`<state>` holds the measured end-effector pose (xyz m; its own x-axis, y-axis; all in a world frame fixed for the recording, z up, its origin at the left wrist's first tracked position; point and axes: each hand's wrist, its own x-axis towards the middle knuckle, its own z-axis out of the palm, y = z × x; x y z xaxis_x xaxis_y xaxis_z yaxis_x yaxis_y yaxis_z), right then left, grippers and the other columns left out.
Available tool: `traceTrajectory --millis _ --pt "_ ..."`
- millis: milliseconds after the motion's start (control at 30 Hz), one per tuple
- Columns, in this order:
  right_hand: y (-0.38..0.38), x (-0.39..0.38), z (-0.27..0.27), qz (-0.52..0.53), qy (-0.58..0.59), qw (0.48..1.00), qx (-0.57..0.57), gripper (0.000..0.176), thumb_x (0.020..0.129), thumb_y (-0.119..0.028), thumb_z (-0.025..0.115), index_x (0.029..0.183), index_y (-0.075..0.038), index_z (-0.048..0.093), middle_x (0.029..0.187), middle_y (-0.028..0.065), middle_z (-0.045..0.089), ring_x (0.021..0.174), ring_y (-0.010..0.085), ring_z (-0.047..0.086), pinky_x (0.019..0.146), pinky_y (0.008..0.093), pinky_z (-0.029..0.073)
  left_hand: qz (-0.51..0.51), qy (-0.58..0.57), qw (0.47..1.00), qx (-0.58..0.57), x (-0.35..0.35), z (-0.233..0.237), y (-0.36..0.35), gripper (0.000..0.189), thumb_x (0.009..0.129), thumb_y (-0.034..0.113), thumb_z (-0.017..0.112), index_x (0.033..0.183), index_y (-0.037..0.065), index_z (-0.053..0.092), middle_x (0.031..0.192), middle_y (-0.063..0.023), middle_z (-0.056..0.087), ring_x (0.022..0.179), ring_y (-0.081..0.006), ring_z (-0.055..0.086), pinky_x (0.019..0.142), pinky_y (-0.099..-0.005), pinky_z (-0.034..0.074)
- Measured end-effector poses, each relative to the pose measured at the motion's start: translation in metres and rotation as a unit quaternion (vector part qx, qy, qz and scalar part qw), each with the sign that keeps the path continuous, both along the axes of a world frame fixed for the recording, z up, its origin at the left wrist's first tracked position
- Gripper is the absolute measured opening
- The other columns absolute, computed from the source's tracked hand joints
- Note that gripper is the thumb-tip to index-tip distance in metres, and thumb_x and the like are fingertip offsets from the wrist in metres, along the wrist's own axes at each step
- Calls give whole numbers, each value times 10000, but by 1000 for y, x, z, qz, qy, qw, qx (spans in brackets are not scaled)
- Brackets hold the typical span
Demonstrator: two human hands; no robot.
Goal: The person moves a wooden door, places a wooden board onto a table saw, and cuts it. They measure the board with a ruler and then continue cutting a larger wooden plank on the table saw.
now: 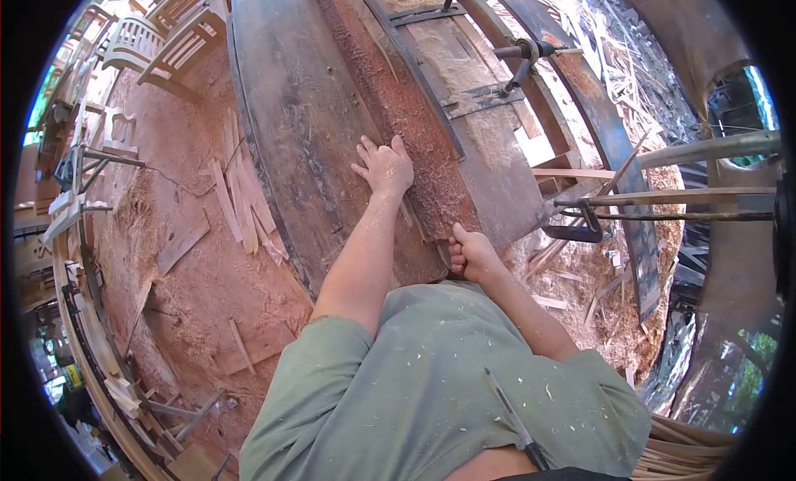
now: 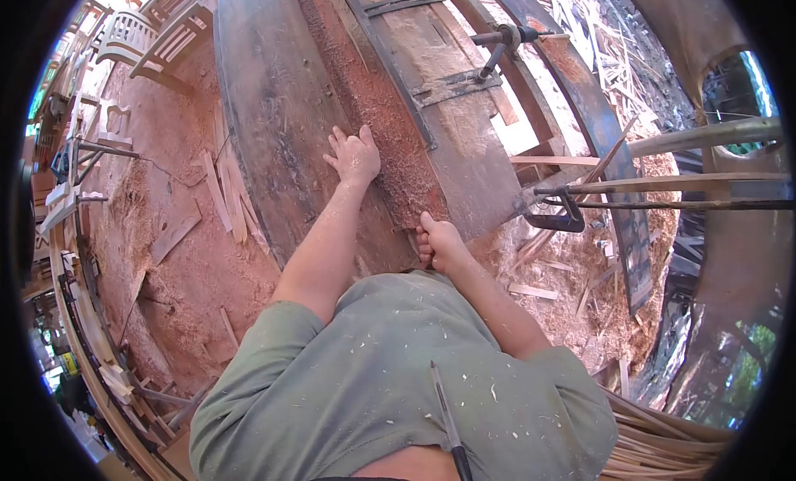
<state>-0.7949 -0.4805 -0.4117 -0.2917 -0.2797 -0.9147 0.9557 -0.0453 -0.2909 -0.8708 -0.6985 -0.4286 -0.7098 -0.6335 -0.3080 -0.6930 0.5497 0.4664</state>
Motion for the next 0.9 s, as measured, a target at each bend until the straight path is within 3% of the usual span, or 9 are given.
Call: traceTrajectory --millis 300,400,833,900 --pt "-13 -9 6 8 23 999 32 337 1013 -411 538 864 -112 491 598 -45 388 456 86 301 431 281 259 9 5 1000 -1 -11 2 -9 709 1049 480 241 1274 -108 566 1611 -224 183 1502 -367 147 1180 -610 124" --pt "-16 -13 4 10 22 999 36 339 1011 -416 539 861 -116 496 600 -46 394 458 83 305 432 277 262 13 21 1000 -5 -14 0 -11 677 1050 457 267 1209 -101 615 1603 -234 201 1496 -382 159 1174 -624 114" --pt "-37 -25 7 7 60 997 51 339 1004 -417 551 857 -113 518 604 -45 410 467 84 319 439 273 262 7 0 1000 -14 -32 0 -27 692 1050 474 235 1273 -82 581 1612 -204 196 1501 -355 153 1170 -621 125" --pt "-42 -26 8 12 71 995 67 344 1002 -435 548 808 -154 506 591 -79 379 468 64 297 444 265 251 6 -11 1000 -18 -35 3 -30 710 1050 486 222 1299 -87 559 1618 -189 194 1504 -346 154 1173 -612 135"
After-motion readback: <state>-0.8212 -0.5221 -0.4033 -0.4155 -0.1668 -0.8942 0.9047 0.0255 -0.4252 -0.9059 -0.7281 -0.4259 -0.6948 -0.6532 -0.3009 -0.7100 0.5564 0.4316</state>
